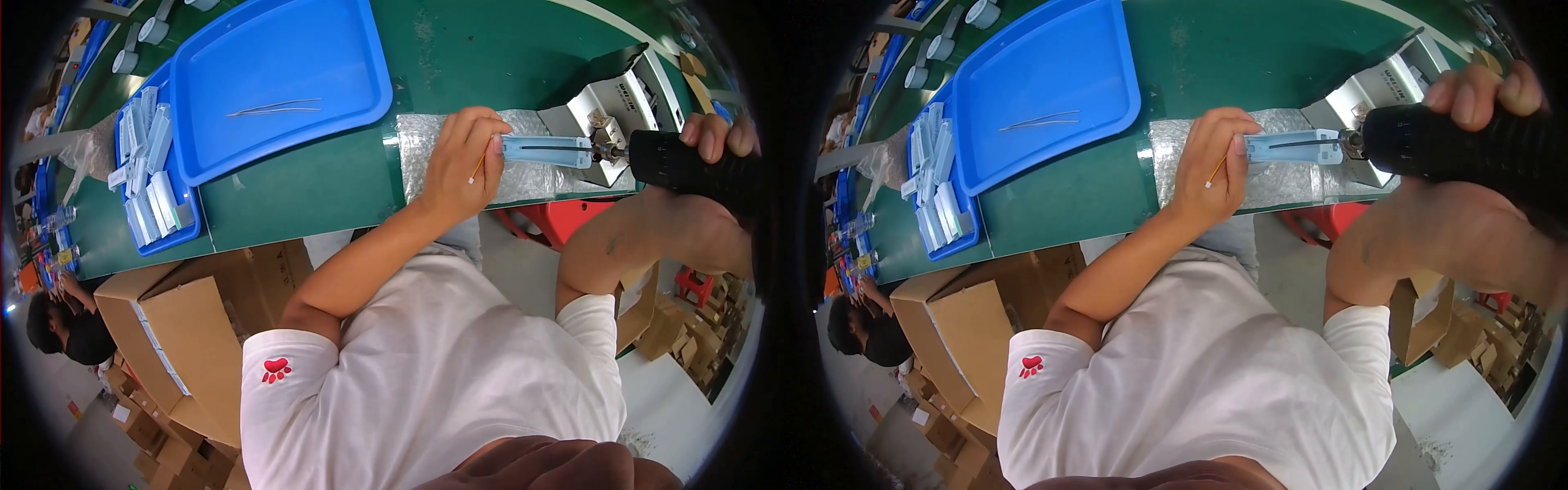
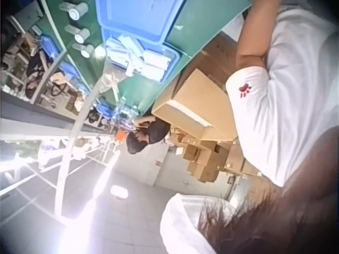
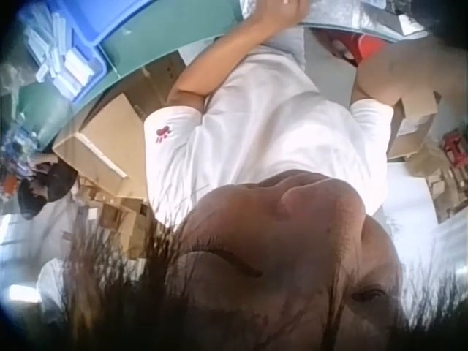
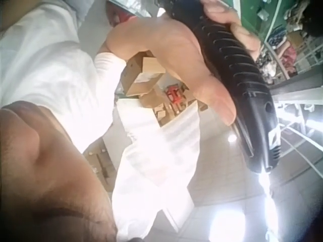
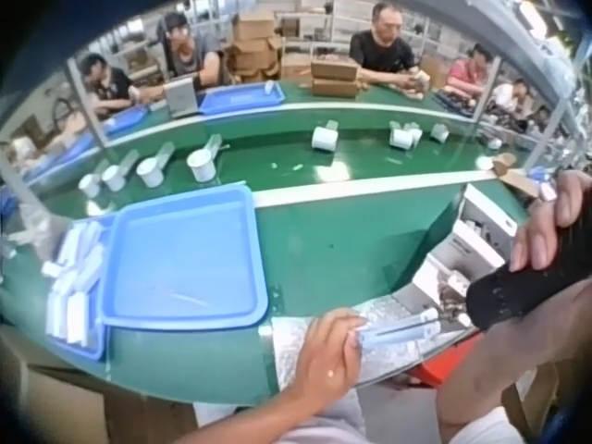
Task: The person fastens components onto light blue plastic housings using a handheld electric screwdriver.
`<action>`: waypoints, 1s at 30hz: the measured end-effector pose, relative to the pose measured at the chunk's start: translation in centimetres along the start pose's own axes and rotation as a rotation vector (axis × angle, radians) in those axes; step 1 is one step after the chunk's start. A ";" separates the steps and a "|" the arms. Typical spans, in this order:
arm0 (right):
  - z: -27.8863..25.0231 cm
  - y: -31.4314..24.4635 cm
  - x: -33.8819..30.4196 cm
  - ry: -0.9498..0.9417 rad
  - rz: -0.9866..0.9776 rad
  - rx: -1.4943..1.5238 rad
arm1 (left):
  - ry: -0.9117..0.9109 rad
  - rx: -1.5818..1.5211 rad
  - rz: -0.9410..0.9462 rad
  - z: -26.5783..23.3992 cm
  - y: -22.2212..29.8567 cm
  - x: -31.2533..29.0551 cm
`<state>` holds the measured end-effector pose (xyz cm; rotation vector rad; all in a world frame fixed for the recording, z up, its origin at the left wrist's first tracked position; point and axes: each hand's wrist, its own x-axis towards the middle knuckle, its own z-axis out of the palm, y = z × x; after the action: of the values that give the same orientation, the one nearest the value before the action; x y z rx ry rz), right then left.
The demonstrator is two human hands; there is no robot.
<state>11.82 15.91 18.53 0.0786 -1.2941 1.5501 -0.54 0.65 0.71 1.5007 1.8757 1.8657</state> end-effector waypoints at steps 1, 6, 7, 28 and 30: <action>0.2 0.1 -0.1 0.004 -0.010 -0.013 | 0.000 0.003 0.008 0.1 -0.1 0.0; -0.1 0.1 -0.4 0.019 -0.058 -0.070 | -0.015 -0.001 -0.011 -0.1 0.0 0.0; 0.0 0.1 -0.5 0.021 -0.068 -0.080 | -0.020 -0.002 -0.019 -0.1 0.1 0.0; 2.8 1.8 -2.5 0.335 -0.156 -0.492 | -0.030 0.007 0.009 -0.5 0.0 0.5; 4.5 2.3 -1.6 0.468 -0.146 -0.596 | -0.030 -0.002 -0.007 0.1 -0.3 -0.1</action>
<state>8.45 11.86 17.89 -0.5265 -1.2790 0.9323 -0.64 0.75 0.40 1.5115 1.8633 1.8309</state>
